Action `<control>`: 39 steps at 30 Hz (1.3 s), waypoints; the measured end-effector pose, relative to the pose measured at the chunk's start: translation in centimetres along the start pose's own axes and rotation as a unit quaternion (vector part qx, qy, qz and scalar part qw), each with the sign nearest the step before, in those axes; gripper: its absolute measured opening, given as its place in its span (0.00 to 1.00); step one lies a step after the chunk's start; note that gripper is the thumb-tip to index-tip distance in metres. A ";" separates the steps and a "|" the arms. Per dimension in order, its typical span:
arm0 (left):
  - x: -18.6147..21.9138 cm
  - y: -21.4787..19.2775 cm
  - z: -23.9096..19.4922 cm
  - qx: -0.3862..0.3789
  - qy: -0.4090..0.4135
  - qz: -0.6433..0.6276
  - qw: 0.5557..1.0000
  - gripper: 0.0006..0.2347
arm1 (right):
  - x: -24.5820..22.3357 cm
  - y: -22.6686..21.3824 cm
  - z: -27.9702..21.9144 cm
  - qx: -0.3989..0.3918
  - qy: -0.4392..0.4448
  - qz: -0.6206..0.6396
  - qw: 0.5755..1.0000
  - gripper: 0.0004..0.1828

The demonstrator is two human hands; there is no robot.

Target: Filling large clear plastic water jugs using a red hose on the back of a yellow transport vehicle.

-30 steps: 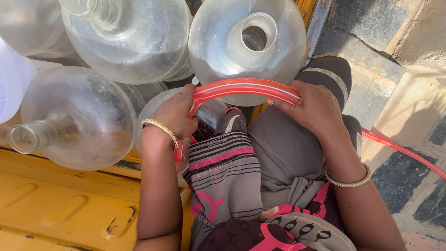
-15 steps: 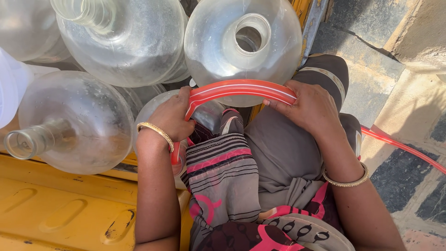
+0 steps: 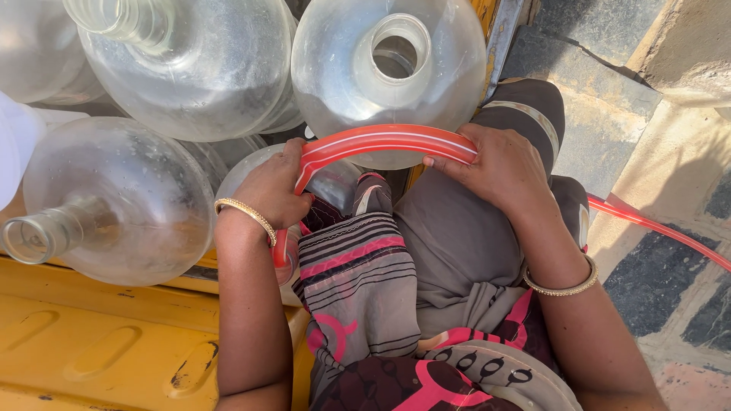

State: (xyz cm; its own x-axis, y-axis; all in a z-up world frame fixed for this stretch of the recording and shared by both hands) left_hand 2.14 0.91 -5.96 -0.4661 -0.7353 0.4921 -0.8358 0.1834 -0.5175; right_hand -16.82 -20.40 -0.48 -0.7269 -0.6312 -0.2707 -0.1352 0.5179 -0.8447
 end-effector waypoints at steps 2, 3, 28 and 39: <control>0.1 0.0 0.0 -0.001 -0.001 0.001 1.000 0.33 | 0.0 -0.1 -0.1 0.009 -0.005 0.005 1.000 0.30; 0.1 0.0 0.0 -0.003 -0.002 0.001 1.000 0.33 | -0.1 -0.1 -0.1 0.016 -0.012 0.010 1.000 0.30; 0.0 0.0 0.1 -0.001 0.005 -0.008 1.000 0.34 | 0.0 0.0 0.0 0.002 -0.001 -0.001 1.000 0.30; 0.1 -0.1 0.0 -0.006 0.003 -0.013 1.000 0.31 | -0.3 -0.2 0.0 0.004 0.005 0.012 1.000 0.30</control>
State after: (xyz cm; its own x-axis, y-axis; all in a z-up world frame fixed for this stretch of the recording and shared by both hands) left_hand 2.18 0.83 -5.84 -0.4462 -0.7356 0.5097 -0.8511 0.1727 -0.4959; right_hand -16.59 -20.35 -0.21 -0.7362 -0.6134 -0.2858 -0.1128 0.5277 -0.8419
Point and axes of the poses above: each hand's wrist, its own z-axis towards the middle knuckle, its own y-axis out of the palm, x = y × z, the point moved 7 cm from there along z, towards the middle knuckle, and after that the axes turned 4 degrees about -z, right-handed, at the moved point
